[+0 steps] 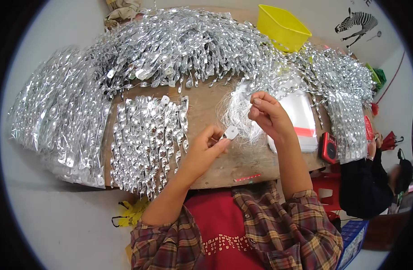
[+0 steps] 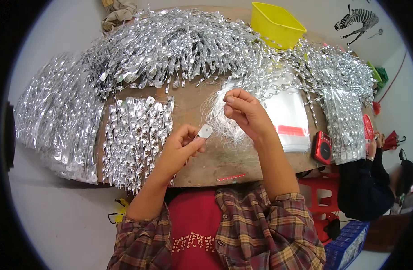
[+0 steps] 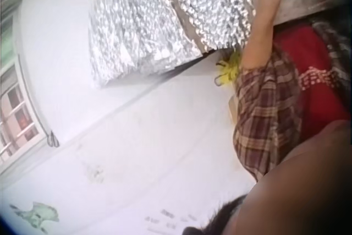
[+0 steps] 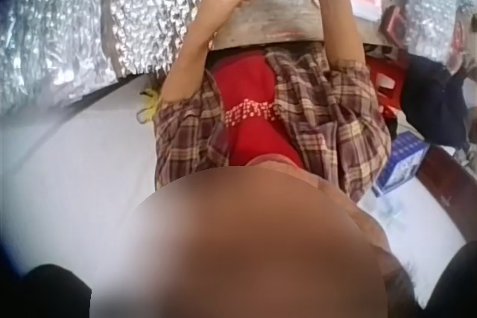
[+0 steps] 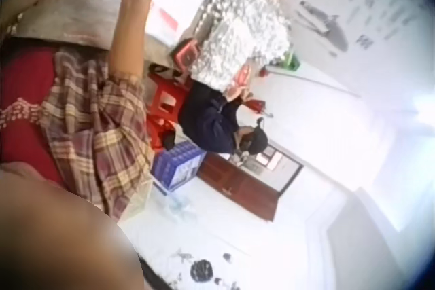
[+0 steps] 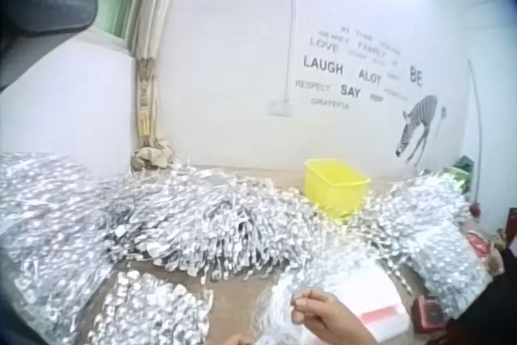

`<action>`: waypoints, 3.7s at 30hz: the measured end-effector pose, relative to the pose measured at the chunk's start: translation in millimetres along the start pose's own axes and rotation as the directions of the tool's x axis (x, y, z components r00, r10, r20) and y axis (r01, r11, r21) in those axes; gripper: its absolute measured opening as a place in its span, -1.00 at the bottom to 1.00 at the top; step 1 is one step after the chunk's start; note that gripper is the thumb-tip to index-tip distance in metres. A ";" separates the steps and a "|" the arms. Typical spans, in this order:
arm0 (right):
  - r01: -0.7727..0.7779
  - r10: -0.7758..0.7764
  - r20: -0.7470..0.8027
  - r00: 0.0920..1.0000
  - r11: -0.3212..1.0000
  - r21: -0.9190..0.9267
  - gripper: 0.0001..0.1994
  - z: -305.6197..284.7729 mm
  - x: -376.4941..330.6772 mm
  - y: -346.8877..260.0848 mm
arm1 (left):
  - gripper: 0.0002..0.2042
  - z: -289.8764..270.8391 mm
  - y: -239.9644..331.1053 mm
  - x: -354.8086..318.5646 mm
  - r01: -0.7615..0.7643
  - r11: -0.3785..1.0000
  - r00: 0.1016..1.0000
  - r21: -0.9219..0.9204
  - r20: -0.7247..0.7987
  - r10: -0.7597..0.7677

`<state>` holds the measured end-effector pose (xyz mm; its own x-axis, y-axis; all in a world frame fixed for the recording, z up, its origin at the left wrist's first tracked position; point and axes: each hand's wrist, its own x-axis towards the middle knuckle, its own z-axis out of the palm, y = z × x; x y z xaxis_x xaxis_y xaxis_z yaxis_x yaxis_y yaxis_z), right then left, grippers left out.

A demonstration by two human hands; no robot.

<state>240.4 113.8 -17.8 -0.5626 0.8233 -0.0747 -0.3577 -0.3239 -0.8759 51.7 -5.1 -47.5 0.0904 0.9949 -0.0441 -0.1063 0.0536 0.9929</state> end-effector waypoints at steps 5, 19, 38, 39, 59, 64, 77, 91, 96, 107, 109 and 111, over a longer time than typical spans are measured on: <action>0.009 -0.009 0.015 1.000 0.999 0.042 -0.94 -13.2 1.3 -1.1 | -0.83 -6.6 -13.4 -7.5 0.108 0.988 0.994 -0.111 0.008 -0.108; -0.038 0.037 0.046 0.998 0.999 0.028 -0.95 2.5 1.7 9.3 | -0.67 -18.9 -11.3 -18.5 0.183 0.983 0.970 -0.003 0.161 -0.180; -0.127 0.147 0.066 0.987 0.963 -0.239 -0.86 21.1 -14.3 4.7 | -0.88 -2.7 14.1 -6.8 -0.047 0.991 0.997 -0.129 -0.060 0.039; -0.128 0.147 0.065 0.987 0.963 -0.238 -0.86 21.0 -14.2 0.3 | -0.89 -2.2 14.3 -6.4 -0.090 0.994 0.993 -0.065 -0.077 0.085; 0.439 -0.406 0.429 0.807 -0.072 -0.895 -0.91 57.2 -31.8 16.6 | -0.89 1.8 8.8 -3.5 -0.189 0.974 0.956 0.122 -0.205 0.211; 0.149 -0.147 0.029 0.989 0.944 -0.293 -0.94 57.4 -26.5 31.1 | -0.86 3.8 11.7 -7.5 -0.111 0.990 0.973 -0.082 -0.214 0.091; 0.075 -0.057 0.106 0.993 0.983 -0.168 -0.90 49.0 -21.9 39.8 | -0.85 2.2 9.4 -8.2 -0.144 0.951 0.960 -0.275 -0.271 0.067; 0.510 -0.462 0.436 0.772 0.043 -0.859 -0.88 67.1 -20.7 20.4 | -0.94 7.6 1.6 -2.2 -0.342 0.833 0.792 0.434 -0.344 0.504; 0.509 -0.506 0.388 0.770 0.119 -0.853 -0.92 72.7 -25.1 25.7 | -0.94 8.4 12.0 -6.2 -0.320 0.796 0.781 0.514 -0.332 0.529; 0.617 -0.467 0.487 0.738 0.174 -0.768 -0.93 64.2 -22.0 18.5 | -0.89 -9.3 9.5 -5.8 0.061 0.729 0.997 -0.682 0.015 -0.070; 0.655 -0.461 0.532 0.710 0.155 -0.740 -0.90 63.1 -21.8 17.1 | -0.87 -10.8 7.9 -6.6 0.068 0.713 0.997 -0.698 0.062 -0.035; 0.597 -0.480 0.415 0.773 0.328 -0.732 -0.89 55.9 -22.3 25.7 | -0.89 -10.0 9.5 -8.7 0.039 0.741 0.999 -0.671 0.044 -0.013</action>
<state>202.1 61.1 -12.0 -0.5727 0.5983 0.5604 0.0927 0.7265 -0.6809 40.0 -12.4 -38.9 0.1352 0.9895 -0.0519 -0.7394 0.1357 0.6594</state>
